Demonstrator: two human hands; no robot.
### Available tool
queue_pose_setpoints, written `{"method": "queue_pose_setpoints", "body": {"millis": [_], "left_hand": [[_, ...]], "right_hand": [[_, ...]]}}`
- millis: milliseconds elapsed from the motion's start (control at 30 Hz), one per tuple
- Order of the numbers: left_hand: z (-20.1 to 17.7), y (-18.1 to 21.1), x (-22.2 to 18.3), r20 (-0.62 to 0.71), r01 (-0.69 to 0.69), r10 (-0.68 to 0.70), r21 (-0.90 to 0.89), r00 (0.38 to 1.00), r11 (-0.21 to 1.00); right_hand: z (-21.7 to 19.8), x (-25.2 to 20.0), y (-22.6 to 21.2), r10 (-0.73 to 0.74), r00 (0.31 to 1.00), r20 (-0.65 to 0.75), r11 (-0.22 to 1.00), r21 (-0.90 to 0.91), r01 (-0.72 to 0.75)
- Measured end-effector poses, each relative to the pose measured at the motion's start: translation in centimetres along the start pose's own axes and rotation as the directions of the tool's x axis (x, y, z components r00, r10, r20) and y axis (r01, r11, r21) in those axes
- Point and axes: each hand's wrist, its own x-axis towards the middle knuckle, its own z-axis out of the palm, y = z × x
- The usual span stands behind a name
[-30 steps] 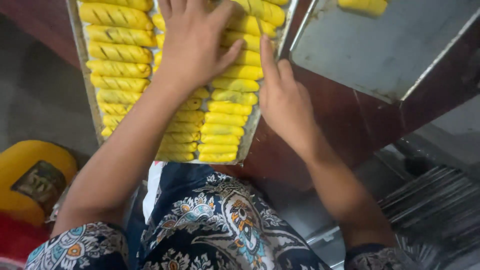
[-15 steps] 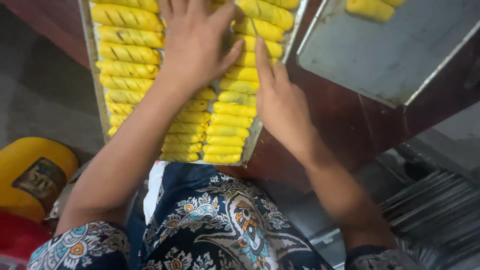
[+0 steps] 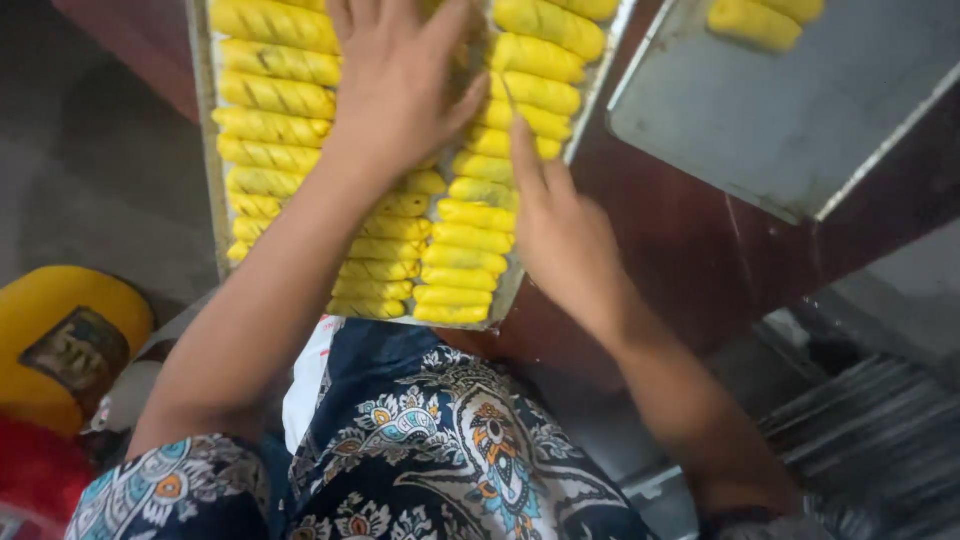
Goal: Scoring the tops of yellow dough rolls on baking trays using a small utility knife.
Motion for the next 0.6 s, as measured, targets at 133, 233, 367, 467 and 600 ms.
{"method": "queue_pose_setpoints", "body": {"millis": [133, 233, 367, 467, 600], "left_hand": [[-0.6, 0.6, -0.8, 0.074, 0.045, -0.041, -0.062, 0.996, 0.997], [-1.7, 2.0, 0.0, 0.221, 0.194, -0.135, -0.269, 0.966, 0.943], [-1.2, 2.8, -1.6, 0.083, -0.041, 0.049, -0.099, 0.995, 0.994], [-0.5, 3.1, -2.5, 0.084, -0.076, 0.084, -0.097, 0.993, 0.992], [-0.1, 2.9, -2.3, 0.080, -0.058, 0.062, -0.062, 0.995, 0.996]], "right_hand": [[-2.1, -3.9, -0.6, 0.167, 0.978, 0.127, 0.984, 0.039, -0.173], [-2.3, -5.4, 1.0, 0.153, 0.988, 0.030, 0.985, 0.077, -0.155], [-1.4, -3.9, 0.5, 0.113, 0.993, -0.045, 0.992, 0.067, -0.110], [-0.2, -3.5, 0.5, 0.100, 0.994, -0.048, 0.992, 0.079, -0.096], [0.7, -6.4, 1.8, 0.175, 0.978, 0.116, 0.984, -0.051, -0.170]]}}
